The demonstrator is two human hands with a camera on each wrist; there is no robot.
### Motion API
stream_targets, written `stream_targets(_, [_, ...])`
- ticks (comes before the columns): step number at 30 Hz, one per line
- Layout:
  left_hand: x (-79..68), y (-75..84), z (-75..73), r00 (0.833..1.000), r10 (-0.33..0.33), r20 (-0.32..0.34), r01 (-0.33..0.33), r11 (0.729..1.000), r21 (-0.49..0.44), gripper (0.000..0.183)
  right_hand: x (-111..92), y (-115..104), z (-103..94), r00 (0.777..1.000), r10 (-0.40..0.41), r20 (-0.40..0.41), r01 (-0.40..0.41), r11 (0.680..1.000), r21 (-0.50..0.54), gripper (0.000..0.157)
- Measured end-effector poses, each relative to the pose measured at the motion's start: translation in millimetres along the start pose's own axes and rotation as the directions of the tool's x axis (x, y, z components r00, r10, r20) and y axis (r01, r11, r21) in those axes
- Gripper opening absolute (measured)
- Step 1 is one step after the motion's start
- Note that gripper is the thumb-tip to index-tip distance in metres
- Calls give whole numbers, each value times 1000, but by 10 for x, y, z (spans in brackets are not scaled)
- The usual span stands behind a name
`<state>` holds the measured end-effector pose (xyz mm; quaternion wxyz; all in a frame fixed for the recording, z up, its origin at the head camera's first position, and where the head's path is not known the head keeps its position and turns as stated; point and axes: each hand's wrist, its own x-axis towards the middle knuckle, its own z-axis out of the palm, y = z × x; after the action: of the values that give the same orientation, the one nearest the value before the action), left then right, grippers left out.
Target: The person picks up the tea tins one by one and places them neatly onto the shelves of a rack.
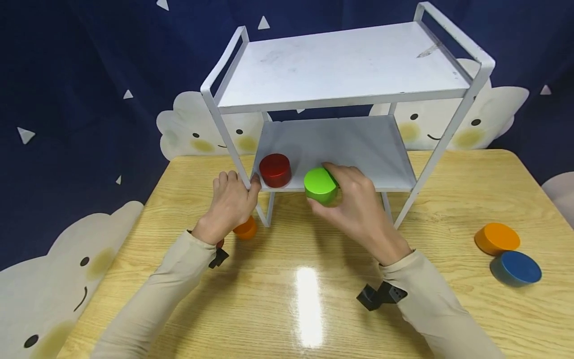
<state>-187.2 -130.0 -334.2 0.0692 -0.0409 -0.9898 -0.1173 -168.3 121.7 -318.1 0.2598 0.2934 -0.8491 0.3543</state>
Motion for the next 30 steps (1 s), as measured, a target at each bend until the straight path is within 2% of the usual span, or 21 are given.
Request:
stream_targets(12, [-1,-6,29,1000,-6,-6,6,1000,-16,48,173,92,162,1000,12,-2,-12,1000,-15,51])
stream_targets(30, [-3,-14,43,999,-2,-37,1,1000,-28,49,216,133,263,998,68,-7,-68,998,6,61])
